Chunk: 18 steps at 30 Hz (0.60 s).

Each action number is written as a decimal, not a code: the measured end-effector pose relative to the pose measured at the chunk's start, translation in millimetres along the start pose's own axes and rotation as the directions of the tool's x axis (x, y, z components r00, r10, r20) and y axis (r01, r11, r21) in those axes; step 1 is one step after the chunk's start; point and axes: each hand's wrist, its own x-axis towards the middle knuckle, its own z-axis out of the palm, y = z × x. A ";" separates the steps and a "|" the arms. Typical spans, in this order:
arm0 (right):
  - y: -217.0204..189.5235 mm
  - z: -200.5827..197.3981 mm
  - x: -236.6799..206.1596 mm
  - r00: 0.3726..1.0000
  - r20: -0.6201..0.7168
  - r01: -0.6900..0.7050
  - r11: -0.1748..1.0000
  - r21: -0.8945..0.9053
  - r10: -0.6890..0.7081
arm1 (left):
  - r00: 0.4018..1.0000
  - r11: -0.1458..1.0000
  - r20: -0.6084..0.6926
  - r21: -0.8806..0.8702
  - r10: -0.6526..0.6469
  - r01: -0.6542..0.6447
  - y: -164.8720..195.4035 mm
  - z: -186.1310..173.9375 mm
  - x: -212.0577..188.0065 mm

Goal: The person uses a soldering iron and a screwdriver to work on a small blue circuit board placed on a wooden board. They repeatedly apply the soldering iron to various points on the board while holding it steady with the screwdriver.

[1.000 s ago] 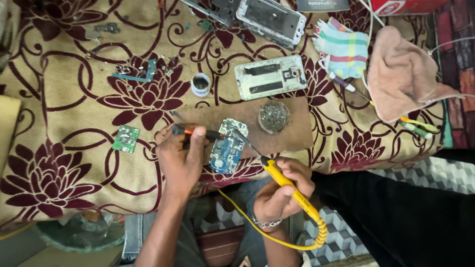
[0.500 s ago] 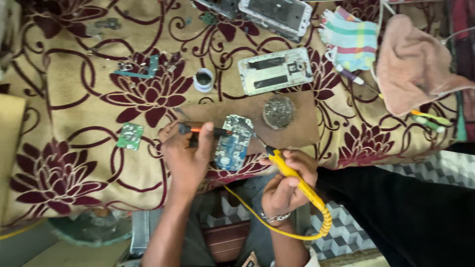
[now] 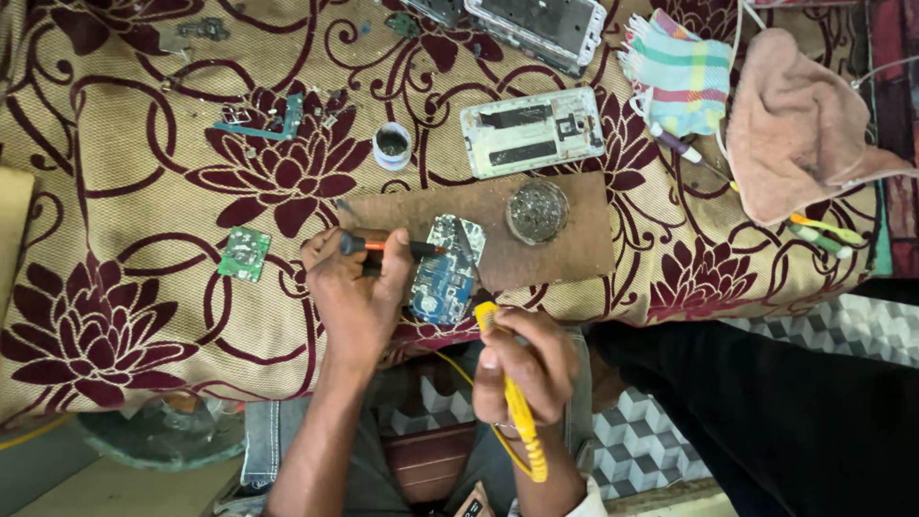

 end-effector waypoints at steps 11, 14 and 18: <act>-0.7 12.6 -0.5 0.995 -0.090 0.038 0.999 -0.023 -0.040 | 1.000 1.000 -0.017 -0.007 -0.023 0.023 -3.9 4.6 0.0; 0.4 11.2 -3.1 0.996 -0.083 0.040 0.999 -0.006 -0.040 | 0.999 1.000 -0.034 0.006 -0.002 0.003 -4.0 4.7 -0.2; -5.4 11.5 -7.3 0.983 -0.147 -0.100 0.993 0.055 0.107 | 0.999 1.000 -0.046 0.013 0.023 -0.022 -3.9 4.7 -0.6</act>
